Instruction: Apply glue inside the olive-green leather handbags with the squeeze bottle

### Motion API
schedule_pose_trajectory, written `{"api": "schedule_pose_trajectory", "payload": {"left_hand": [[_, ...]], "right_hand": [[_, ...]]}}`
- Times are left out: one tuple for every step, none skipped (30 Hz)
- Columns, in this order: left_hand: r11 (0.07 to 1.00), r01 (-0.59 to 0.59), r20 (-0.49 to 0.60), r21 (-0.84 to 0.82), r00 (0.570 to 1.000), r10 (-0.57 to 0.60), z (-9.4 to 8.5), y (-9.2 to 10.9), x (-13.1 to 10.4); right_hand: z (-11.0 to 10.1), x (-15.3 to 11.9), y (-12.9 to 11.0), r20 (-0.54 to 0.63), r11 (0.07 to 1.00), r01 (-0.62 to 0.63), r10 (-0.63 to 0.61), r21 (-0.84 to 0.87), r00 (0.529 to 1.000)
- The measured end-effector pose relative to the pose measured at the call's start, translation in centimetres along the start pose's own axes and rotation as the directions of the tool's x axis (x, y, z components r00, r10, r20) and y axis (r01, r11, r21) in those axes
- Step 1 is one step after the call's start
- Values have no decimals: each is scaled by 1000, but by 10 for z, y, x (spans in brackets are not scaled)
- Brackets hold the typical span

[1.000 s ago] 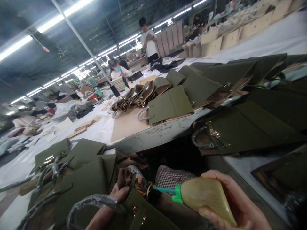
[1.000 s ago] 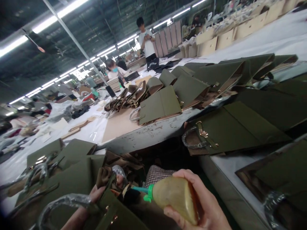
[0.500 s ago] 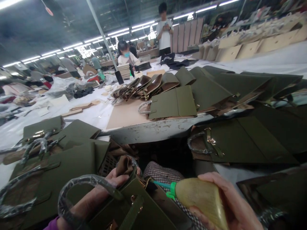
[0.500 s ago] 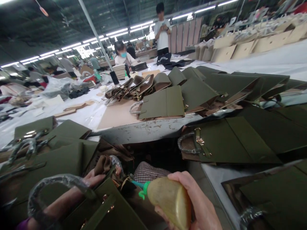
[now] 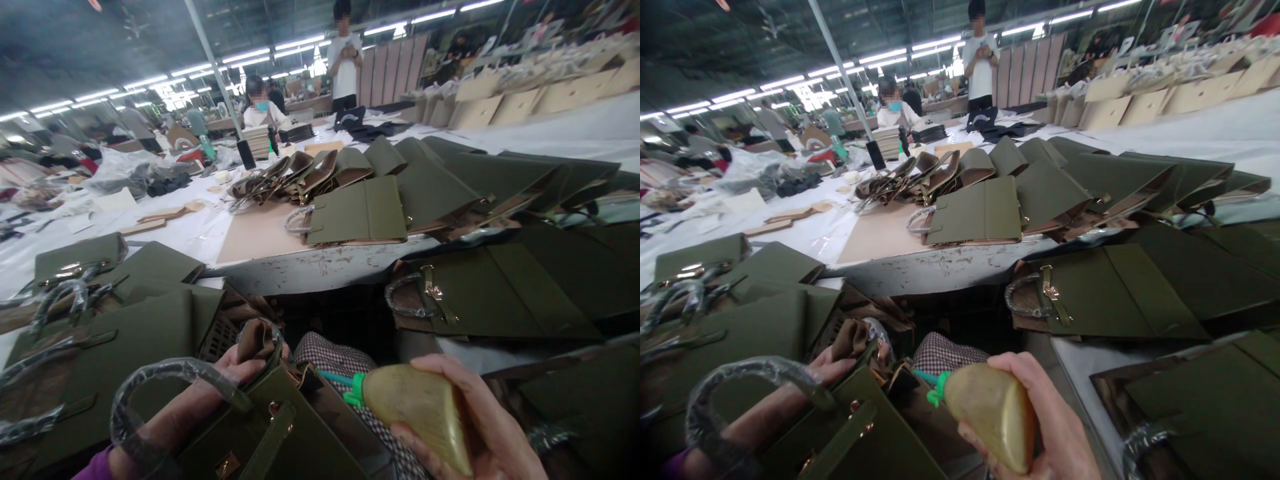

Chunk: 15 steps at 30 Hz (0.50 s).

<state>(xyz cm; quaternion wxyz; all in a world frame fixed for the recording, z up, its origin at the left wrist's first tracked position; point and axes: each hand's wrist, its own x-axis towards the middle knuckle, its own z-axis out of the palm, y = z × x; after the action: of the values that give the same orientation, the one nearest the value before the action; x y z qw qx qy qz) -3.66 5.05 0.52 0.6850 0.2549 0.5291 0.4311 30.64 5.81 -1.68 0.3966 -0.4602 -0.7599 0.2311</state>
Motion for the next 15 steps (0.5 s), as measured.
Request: {"api": "schedule_pose_trajectory", "payload": {"left_hand": [[1000,-1,-2,2,1000,1,1,1,-1],[1000,-5,-1,4,1000,5,2,2,-2],[1000,-11,4,8,1000,11,3,3,-4],[1000,-21,11,11,1000,21,5,4,-5],[999,-32,17,16,999,32,6,5,-6],[999,-40,23,25,999,40,7,6,-7],[998,-43,27,37,999,42,8,7,-9],[998,-40,30,51,999,39,9,8,-10],[997,-33,30,65,999,32,10,9,-10],[997,-23,29,73,999,21,11,10,-11],[997,-11,24,76,1000,10,12,10,-11],[997,-4,19,73,1000,2,12,11,-12],[998,-1,12,67,1000,0,13,11,-12],[998,0,5,62,1000,-1,13,11,-12],[998,0,2,59,1000,0,14,11,-12]], "right_hand": [[-1,1,1,6,1000,14,-14,-17,1000],[-2,1,1,9,999,26,-26,-36,1000],[-3,1,2,11,998,33,-33,-56,999],[-5,0,4,19,997,35,-34,-66,999],[-7,0,5,29,997,39,-38,-66,999],[-9,-1,6,35,997,36,-34,-61,999],[-10,-3,7,38,998,30,-28,-52,999],[-12,-4,9,42,999,25,-23,-43,999],[-13,-7,10,44,999,19,-17,-38,999],[-15,-9,11,44,999,14,-12,-38,999],[-16,-11,12,43,999,7,-6,-42,999],[-16,-13,13,38,999,1,1,-45,999],[-17,-15,14,32,999,-5,6,-41,999],[-17,-16,14,19,999,-12,13,-35,1000],[-17,-16,14,13,999,-23,23,-29,1000]]}}
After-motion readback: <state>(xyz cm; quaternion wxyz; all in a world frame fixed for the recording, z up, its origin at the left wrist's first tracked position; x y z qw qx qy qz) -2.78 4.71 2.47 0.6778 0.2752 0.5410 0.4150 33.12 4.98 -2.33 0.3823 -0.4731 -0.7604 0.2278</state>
